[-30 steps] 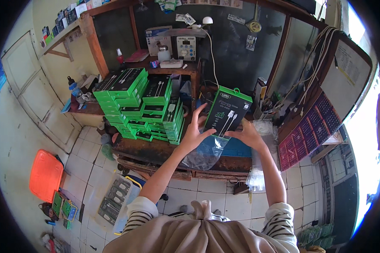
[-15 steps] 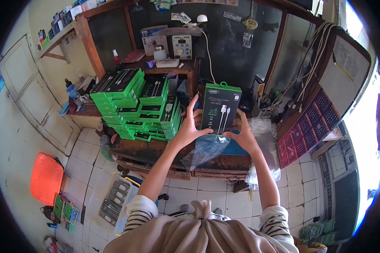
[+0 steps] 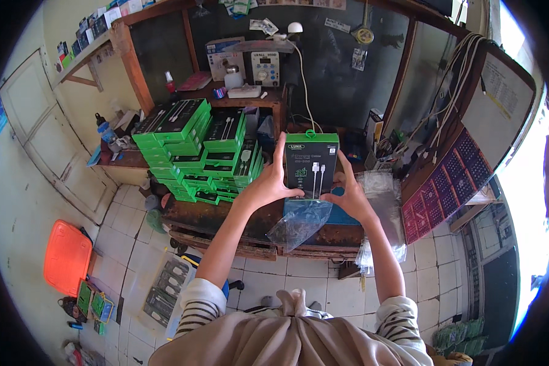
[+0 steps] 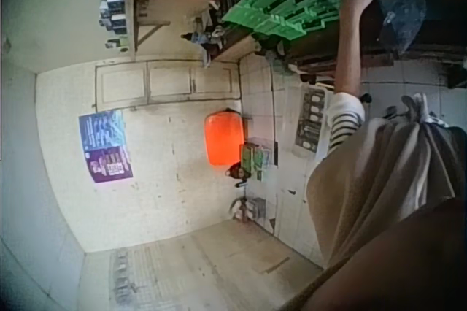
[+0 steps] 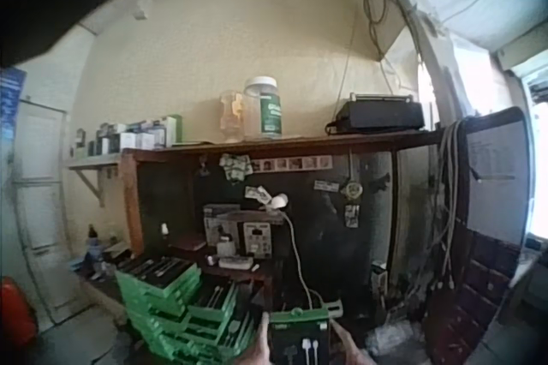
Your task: The person takes a boxed cable from a stack, places it inside a clear plastic bag, folds the top of the bag over, and places the packed unit into a larger plastic storage bin.
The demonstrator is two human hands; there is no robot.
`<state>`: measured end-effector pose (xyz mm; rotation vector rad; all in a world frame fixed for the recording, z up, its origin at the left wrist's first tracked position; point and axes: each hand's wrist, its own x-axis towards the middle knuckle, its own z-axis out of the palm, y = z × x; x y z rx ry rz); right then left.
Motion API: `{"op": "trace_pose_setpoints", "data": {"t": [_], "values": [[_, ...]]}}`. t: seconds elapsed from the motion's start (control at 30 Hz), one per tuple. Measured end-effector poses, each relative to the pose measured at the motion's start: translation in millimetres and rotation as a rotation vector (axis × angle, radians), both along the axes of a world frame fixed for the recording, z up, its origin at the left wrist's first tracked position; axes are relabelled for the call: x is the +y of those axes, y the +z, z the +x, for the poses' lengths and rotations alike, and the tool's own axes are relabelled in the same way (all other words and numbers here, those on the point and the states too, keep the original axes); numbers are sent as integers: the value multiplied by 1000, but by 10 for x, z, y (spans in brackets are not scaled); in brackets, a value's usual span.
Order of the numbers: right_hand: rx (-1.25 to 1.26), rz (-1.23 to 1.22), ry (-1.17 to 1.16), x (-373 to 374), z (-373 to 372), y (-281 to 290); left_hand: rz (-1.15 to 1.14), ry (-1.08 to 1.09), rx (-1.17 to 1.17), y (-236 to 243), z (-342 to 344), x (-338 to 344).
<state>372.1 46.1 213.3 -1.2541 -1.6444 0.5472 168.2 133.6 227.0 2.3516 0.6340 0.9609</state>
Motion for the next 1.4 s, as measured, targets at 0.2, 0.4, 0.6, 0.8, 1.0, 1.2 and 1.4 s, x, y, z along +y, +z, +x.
{"op": "trace_pose_setpoints", "data": {"t": [0.2,0.4,0.6,0.8,1.0,1.2,1.4], "values": [[3,-14,-21,-9,-20,26,-168,-177,-190,-80,8,45],[45,28,44,26,-36,58,-443,-262,-257,-43,-16,70],[45,14,81,67,1,101,-156,-229,-166,-23,-51,82],[65,22,31,164,40,32,-215,-198,-102,-62,-42,67],[67,68,-34,273,94,-159,-63,-176,-107,-137,27,157],[-48,256,-83,451,99,-607,-12,-118,-185,-679,120,327],[-54,152,-130,446,134,-850,-40,-65,-150,-900,119,341]]}}
